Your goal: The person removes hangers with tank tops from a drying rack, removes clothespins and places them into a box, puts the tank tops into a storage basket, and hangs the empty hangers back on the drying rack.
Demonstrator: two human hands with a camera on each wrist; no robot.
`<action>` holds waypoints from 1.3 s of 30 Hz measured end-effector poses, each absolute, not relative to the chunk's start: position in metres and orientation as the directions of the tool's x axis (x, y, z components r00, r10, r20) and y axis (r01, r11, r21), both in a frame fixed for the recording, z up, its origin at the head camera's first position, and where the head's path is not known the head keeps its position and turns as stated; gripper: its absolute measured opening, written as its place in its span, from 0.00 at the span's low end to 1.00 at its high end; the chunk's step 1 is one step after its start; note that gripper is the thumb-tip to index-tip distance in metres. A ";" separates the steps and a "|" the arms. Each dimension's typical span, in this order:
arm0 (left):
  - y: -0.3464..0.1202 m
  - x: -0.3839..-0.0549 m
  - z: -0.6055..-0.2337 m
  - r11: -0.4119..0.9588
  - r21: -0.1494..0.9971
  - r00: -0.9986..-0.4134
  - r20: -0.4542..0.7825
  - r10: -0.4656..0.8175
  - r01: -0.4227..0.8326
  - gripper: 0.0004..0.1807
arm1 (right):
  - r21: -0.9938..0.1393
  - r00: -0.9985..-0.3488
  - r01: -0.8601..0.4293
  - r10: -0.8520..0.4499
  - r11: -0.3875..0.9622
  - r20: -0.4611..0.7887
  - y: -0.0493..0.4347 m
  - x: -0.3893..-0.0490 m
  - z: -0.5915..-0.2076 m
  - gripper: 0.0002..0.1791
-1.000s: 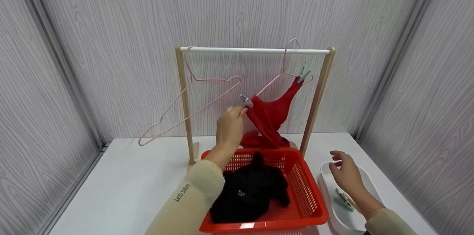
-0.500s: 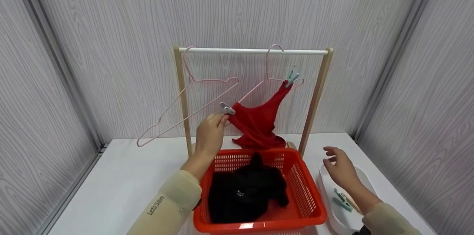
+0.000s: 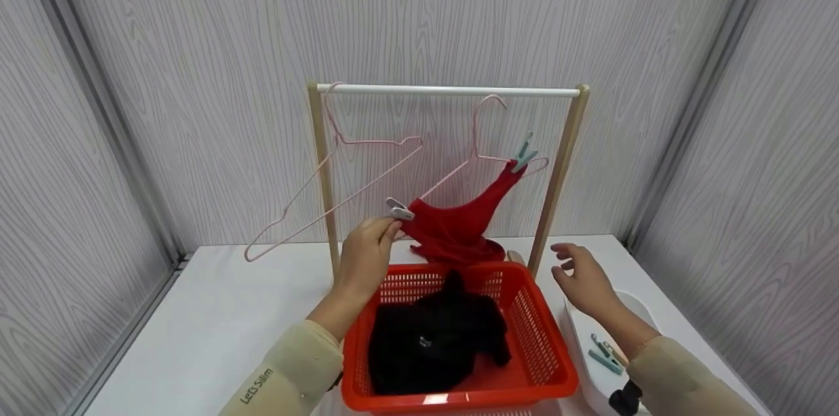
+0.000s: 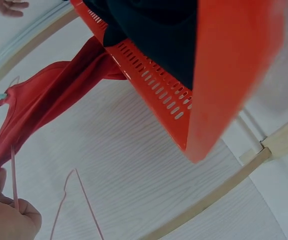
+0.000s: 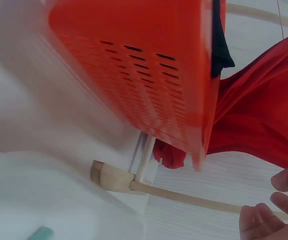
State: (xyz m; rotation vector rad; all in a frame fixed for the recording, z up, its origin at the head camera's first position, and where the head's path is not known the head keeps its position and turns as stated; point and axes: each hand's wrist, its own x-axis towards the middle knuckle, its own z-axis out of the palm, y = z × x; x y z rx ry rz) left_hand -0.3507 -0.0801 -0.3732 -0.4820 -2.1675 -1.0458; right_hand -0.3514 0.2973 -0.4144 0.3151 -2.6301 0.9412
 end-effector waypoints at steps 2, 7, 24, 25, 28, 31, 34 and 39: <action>-0.081 -0.348 -0.375 0.606 0.550 -0.712 0.701 0.040 0.575 0.11 | -0.560 -0.922 -0.318 -0.112 0.765 0.371 0.293 -0.354 -0.411 0.22; -0.081 -0.340 -0.380 0.603 0.548 -0.709 0.704 0.042 0.579 0.11 | -0.553 -0.925 -0.339 -0.163 0.761 0.342 0.279 -0.365 -0.404 0.26; -0.085 -0.326 -0.390 0.599 0.545 -0.692 0.721 0.021 0.587 0.10 | -0.770 -0.975 -0.207 -0.196 0.603 0.108 0.219 -0.415 -0.382 0.59; -0.085 -0.325 -0.391 0.602 0.541 -0.688 0.725 0.021 0.588 0.10 | -0.787 -0.973 -0.212 -0.198 0.580 0.117 0.216 -0.416 -0.382 0.60; -0.084 -0.324 -0.393 0.613 0.528 -0.680 0.733 0.020 0.588 0.10 | -0.833 -0.968 -0.231 -0.206 0.503 0.145 0.209 -0.420 -0.385 0.63; -0.084 -0.322 -0.394 0.625 0.522 -0.682 0.731 0.023 0.580 0.10 | -0.877 -0.962 -0.240 -0.225 0.415 0.156 0.202 -0.421 -0.389 0.60; -0.083 -0.320 -0.394 0.628 0.526 -0.692 0.721 0.030 0.574 0.10 | -0.904 -0.952 -0.237 -0.268 0.356 0.144 0.194 -0.419 -0.393 0.54; -0.084 -0.318 -0.394 0.620 0.537 -0.699 0.715 0.027 0.573 0.10 | -0.900 -0.915 -0.273 -0.381 0.339 0.134 0.176 -0.416 -0.398 0.44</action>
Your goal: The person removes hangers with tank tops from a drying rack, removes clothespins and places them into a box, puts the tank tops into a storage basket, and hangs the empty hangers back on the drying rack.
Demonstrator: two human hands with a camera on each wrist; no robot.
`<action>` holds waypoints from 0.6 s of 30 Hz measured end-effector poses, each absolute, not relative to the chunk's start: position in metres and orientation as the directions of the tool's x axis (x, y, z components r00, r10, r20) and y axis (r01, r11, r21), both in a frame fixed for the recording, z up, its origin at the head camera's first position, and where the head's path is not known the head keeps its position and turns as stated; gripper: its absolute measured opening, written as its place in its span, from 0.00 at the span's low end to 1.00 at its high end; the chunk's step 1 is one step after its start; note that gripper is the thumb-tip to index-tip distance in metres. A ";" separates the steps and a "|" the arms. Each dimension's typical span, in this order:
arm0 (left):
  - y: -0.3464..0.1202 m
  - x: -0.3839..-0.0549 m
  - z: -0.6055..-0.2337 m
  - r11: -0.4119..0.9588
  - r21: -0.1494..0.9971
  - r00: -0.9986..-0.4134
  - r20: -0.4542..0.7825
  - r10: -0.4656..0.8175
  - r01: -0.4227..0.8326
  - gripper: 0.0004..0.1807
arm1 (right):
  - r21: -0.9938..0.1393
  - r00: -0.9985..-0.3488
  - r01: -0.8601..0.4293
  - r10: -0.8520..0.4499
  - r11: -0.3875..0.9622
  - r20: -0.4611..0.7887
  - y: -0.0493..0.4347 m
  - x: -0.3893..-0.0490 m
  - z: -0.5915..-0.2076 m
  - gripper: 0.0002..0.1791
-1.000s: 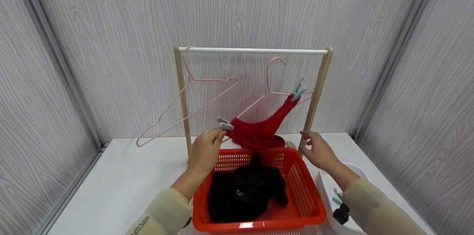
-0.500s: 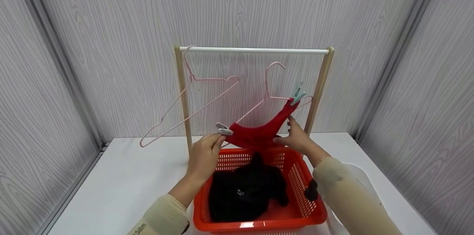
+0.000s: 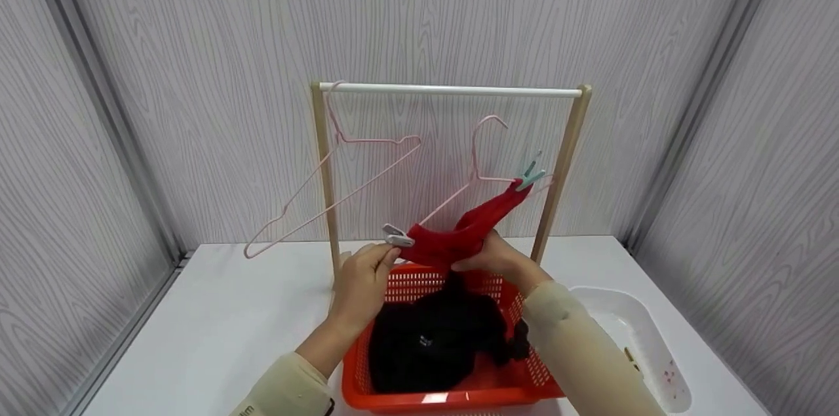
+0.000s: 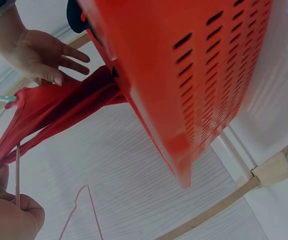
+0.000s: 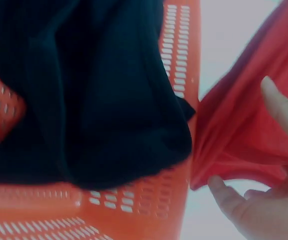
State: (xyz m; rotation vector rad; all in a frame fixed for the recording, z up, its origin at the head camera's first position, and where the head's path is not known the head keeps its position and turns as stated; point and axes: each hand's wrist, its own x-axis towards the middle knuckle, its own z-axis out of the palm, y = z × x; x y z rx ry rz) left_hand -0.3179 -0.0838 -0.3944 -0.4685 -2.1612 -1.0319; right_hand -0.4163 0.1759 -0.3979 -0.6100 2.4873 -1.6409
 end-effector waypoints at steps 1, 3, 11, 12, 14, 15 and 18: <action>-0.084 -0.317 -0.394 0.617 0.540 -0.700 0.713 0.026 0.573 0.10 | -0.895 -0.910 -0.281 -0.392 0.346 0.133 0.172 -0.416 -0.399 0.42; -0.083 -0.315 -0.394 0.605 0.551 -0.705 0.709 0.023 0.574 0.10 | -0.876 -0.919 -0.284 -0.373 0.389 0.132 0.166 -0.416 -0.402 0.40; -0.083 -0.312 -0.394 0.561 0.575 -0.708 0.706 0.028 0.596 0.11 | -0.951 -0.986 -0.138 -0.130 0.278 0.105 0.142 -0.416 -0.412 0.17; -0.084 -0.313 -0.395 0.561 0.574 -0.707 0.707 0.027 0.596 0.11 | -0.969 -0.992 -0.103 -0.098 0.223 0.083 0.139 -0.416 -0.413 0.14; -0.085 -0.314 -0.396 0.564 0.570 -0.700 0.714 0.020 0.598 0.11 | -0.996 -0.998 -0.035 -0.057 0.087 0.030 0.135 -0.416 -0.413 0.10; -0.085 -0.315 -0.396 0.566 0.567 -0.695 0.719 0.015 0.599 0.11 | -1.000 -0.999 -0.009 -0.049 0.012 0.008 0.134 -0.416 -0.412 0.10; -0.087 -0.318 -0.397 0.572 0.554 -0.676 0.737 0.002 0.605 0.10 | -0.983 -0.999 0.027 -0.042 -0.184 -0.019 0.131 -0.415 -0.408 0.10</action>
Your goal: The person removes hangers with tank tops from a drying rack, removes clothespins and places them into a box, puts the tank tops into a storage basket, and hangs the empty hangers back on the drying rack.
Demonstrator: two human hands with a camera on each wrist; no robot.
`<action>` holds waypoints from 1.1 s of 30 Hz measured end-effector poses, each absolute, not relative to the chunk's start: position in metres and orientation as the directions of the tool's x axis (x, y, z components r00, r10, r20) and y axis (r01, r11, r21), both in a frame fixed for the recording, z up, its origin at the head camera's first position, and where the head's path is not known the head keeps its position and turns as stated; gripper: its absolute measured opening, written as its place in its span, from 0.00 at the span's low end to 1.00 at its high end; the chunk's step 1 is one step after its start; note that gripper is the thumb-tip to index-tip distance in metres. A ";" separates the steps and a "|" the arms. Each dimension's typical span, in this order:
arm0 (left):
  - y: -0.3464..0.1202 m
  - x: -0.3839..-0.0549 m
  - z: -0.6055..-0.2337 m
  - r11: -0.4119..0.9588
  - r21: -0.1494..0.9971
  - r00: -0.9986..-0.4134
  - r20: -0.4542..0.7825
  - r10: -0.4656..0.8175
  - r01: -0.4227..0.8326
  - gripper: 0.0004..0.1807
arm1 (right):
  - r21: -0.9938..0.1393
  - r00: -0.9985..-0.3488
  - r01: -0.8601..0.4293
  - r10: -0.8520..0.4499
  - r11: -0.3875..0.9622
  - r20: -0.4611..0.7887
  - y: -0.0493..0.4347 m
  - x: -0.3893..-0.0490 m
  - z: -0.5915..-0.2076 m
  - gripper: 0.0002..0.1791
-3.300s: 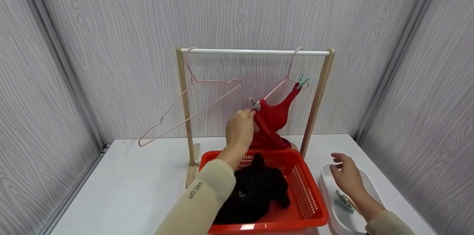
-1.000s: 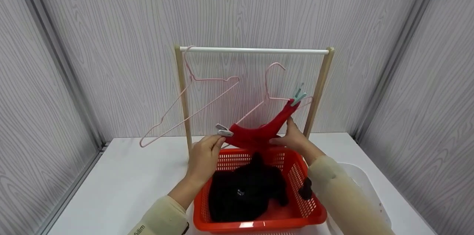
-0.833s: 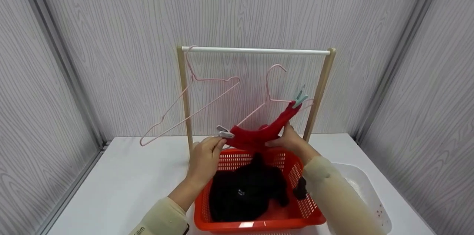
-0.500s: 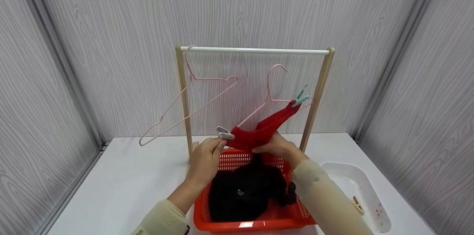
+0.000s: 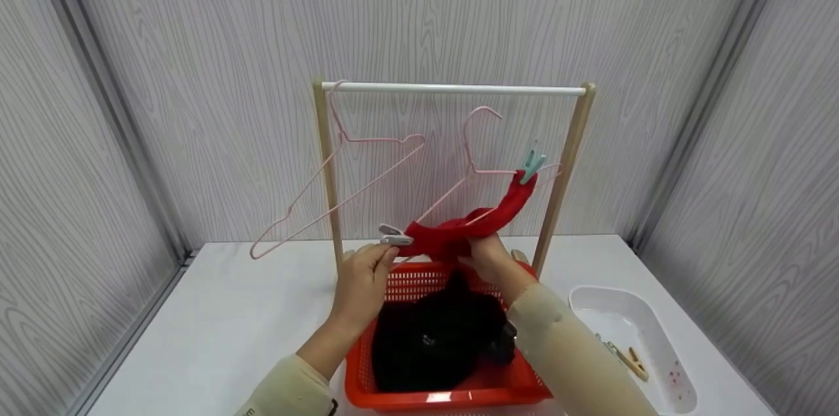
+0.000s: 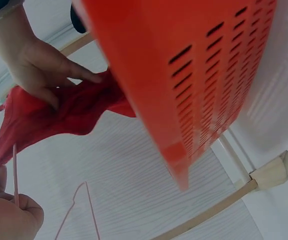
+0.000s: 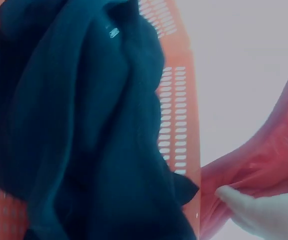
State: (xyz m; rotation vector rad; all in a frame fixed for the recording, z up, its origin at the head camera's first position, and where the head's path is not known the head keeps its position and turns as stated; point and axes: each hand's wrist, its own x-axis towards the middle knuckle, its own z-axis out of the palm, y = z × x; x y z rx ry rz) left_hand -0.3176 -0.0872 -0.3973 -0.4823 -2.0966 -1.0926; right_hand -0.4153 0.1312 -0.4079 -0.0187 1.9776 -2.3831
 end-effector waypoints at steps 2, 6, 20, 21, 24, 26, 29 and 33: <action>-0.088 -0.319 -0.398 0.568 0.554 -0.670 0.742 -0.006 0.609 0.11 | -0.959 -1.000 0.002 -0.026 -0.283 0.005 0.131 -0.415 -0.404 0.09; -0.090 -0.319 -0.396 0.533 0.588 -0.686 0.727 -0.019 0.609 0.11 | -0.906 -0.994 -0.108 0.019 -0.409 0.109 0.131 -0.414 -0.394 0.09; -0.098 -0.313 -0.385 0.527 0.595 -0.664 0.744 -0.077 0.606 0.10 | -0.896 -0.965 -0.261 0.066 -0.360 0.254 0.139 -0.399 -0.373 0.09; -0.098 -0.313 -0.385 0.528 0.598 -0.666 0.742 -0.079 0.603 0.10 | -0.906 -0.970 -0.241 0.047 -0.348 0.239 0.141 -0.399 -0.373 0.08; -0.099 -0.311 -0.386 0.523 0.612 -0.679 0.729 -0.083 0.593 0.10 | -0.935 -0.985 -0.165 -0.005 -0.314 0.175 0.146 -0.396 -0.372 0.12; -0.101 -0.310 -0.387 0.518 0.617 -0.681 0.727 -0.086 0.593 0.10 | -0.950 -0.990 -0.111 -0.050 -0.292 0.130 0.149 -0.392 -0.371 0.16; -0.102 -0.308 -0.389 0.526 0.609 -0.676 0.732 -0.084 0.594 0.11 | -0.961 -0.992 -0.009 -0.118 -0.275 0.044 0.155 -0.383 -0.368 0.19; -0.104 -0.305 -0.392 0.542 0.601 -0.673 0.734 -0.085 0.587 0.11 | -0.957 -0.973 0.111 -0.225 -0.269 -0.050 0.161 -0.375 -0.370 0.18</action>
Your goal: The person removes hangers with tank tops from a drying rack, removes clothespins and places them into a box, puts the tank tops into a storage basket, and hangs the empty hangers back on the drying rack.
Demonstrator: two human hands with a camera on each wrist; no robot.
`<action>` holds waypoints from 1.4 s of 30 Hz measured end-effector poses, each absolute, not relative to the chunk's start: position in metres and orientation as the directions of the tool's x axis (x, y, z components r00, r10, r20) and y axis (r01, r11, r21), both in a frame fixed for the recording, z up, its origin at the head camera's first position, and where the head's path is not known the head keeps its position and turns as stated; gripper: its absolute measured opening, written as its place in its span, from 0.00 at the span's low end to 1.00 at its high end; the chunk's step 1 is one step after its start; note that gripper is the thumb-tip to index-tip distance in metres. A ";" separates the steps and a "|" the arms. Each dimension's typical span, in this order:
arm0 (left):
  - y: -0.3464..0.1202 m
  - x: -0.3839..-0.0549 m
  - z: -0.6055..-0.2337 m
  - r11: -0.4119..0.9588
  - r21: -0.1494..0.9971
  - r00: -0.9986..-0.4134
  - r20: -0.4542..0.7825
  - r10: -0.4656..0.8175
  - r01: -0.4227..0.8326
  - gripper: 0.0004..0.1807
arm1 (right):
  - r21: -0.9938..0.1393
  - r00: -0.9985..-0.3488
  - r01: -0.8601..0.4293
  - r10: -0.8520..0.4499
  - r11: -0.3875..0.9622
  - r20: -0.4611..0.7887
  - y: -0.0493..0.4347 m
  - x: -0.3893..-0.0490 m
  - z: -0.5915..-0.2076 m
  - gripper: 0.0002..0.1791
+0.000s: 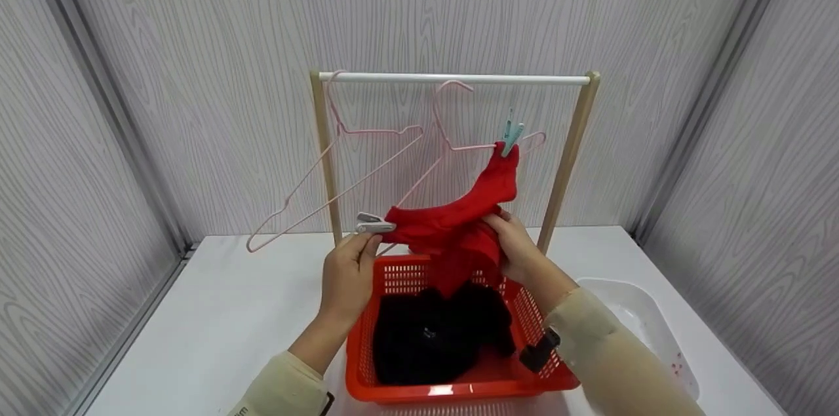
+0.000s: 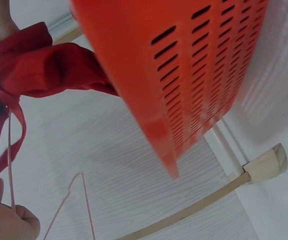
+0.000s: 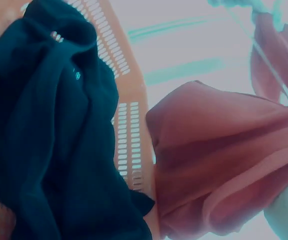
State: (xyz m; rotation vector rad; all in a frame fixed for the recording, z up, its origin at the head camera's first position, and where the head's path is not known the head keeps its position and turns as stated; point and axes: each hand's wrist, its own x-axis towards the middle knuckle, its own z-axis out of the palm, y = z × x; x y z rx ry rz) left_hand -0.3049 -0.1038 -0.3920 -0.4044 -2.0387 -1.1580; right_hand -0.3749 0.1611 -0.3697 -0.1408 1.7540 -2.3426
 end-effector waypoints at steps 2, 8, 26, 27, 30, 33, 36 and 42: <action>-0.104 -0.304 -0.392 0.544 0.604 -0.676 0.731 -0.088 0.582 0.10 | -0.952 -0.954 0.151 -0.291 -0.268 -0.070 0.164 -0.374 -0.373 0.14; -0.104 -0.302 -0.394 0.531 0.616 -0.679 0.727 -0.100 0.582 0.09 | -0.945 -0.896 0.215 -0.435 -0.248 -0.090 0.170 -0.377 -0.388 0.12; -0.109 -0.295 -0.401 0.513 0.641 -0.691 0.713 -0.122 0.571 0.11 | -0.699 -0.863 -0.327 -0.502 0.636 -0.054 0.170 -0.375 -0.420 0.49; -0.110 -0.294 -0.402 0.516 0.639 -0.688 0.715 -0.123 0.571 0.11 | -0.682 -0.867 -0.336 -0.497 0.650 -0.045 0.166 -0.376 -0.423 0.49; -0.111 -0.291 -0.406 0.522 0.632 -0.682 0.721 -0.123 0.573 0.10 | -0.702 -0.870 -0.338 -0.493 0.627 -0.022 0.155 -0.377 -0.429 0.46; -0.110 -0.291 -0.407 0.517 0.631 -0.680 0.723 -0.121 0.579 0.09 | -0.757 -0.869 -0.330 -0.494 0.564 0.011 0.146 -0.380 -0.430 0.38; -0.109 -0.292 -0.407 0.506 0.637 -0.685 0.719 -0.116 0.582 0.10 | -0.784 -0.863 -0.343 -0.504 0.518 0.045 0.141 -0.384 -0.429 0.27; -0.110 -0.295 -0.407 0.493 0.645 -0.689 0.715 -0.119 0.584 0.10 | -0.826 -0.939 -0.235 -0.339 0.512 0.058 0.146 -0.388 -0.425 0.10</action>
